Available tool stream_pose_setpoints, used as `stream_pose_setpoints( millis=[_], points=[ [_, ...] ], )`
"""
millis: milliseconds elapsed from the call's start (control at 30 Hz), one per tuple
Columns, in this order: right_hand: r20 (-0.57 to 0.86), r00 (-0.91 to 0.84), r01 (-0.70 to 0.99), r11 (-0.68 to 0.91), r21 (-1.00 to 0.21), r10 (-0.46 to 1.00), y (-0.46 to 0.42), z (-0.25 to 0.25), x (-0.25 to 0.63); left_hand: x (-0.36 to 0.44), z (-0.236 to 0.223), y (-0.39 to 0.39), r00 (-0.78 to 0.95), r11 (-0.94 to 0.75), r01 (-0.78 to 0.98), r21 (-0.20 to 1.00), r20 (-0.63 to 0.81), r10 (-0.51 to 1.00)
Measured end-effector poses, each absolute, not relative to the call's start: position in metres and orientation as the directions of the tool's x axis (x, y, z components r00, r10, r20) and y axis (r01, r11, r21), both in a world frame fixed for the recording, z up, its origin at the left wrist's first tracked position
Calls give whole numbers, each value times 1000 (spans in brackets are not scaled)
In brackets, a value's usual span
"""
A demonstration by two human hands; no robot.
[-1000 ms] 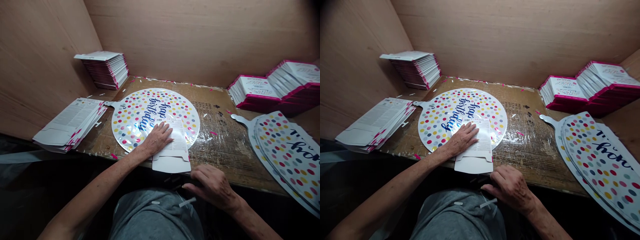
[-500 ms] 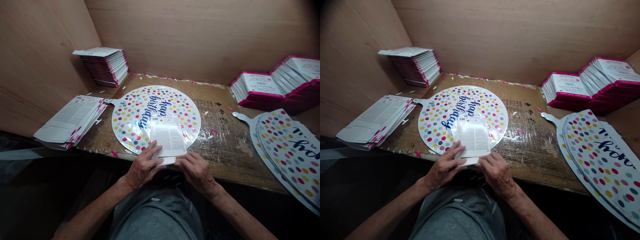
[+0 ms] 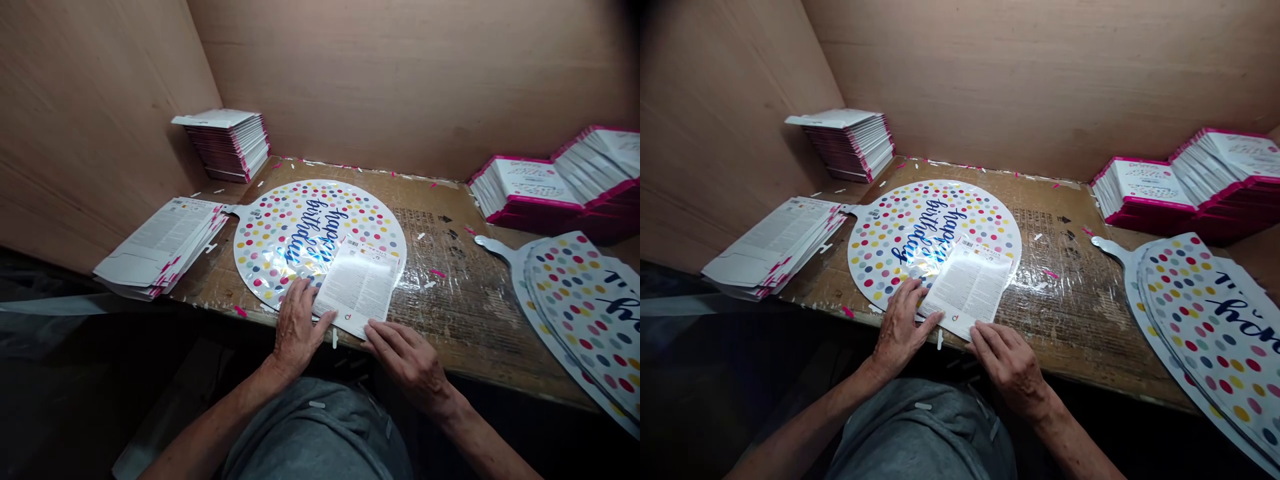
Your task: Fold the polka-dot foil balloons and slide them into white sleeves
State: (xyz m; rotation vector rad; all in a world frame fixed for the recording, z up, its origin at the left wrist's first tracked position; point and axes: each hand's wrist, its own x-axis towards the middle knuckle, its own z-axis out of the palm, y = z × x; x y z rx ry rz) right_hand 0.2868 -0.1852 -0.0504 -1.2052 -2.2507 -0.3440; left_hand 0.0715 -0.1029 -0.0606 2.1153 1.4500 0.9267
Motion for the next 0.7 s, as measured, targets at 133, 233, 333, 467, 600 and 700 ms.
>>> stream_pose_setpoints(
  millis=[133,233,333,467,600,700],
  points=[
    [671,-423,802,597,-37,610,-176,-41,282,72,-44,-106,76,-225,534,815,219,973],
    [703,-426,769,638,-52,570,-155,-36,271,73,-29,-101,56,87,226,970,-102,993],
    [660,-370,806,579,-121,653,-127,-33,252,76,-22,-86,135,306,-197,931,-284,949],
    [431,-246,912,357,-200,869,-86,-20,220,79,-25,-62,39,273,-412,869,-282,959],
    [121,-292,947,304,-106,949,-46,8,195,73,-32,-48,-66,228,-310,923,-261,963],
    [-47,-457,887,450,-103,888,-20,23,189,56,-32,-40,-86,201,-161,966,-216,972]
  ],
)
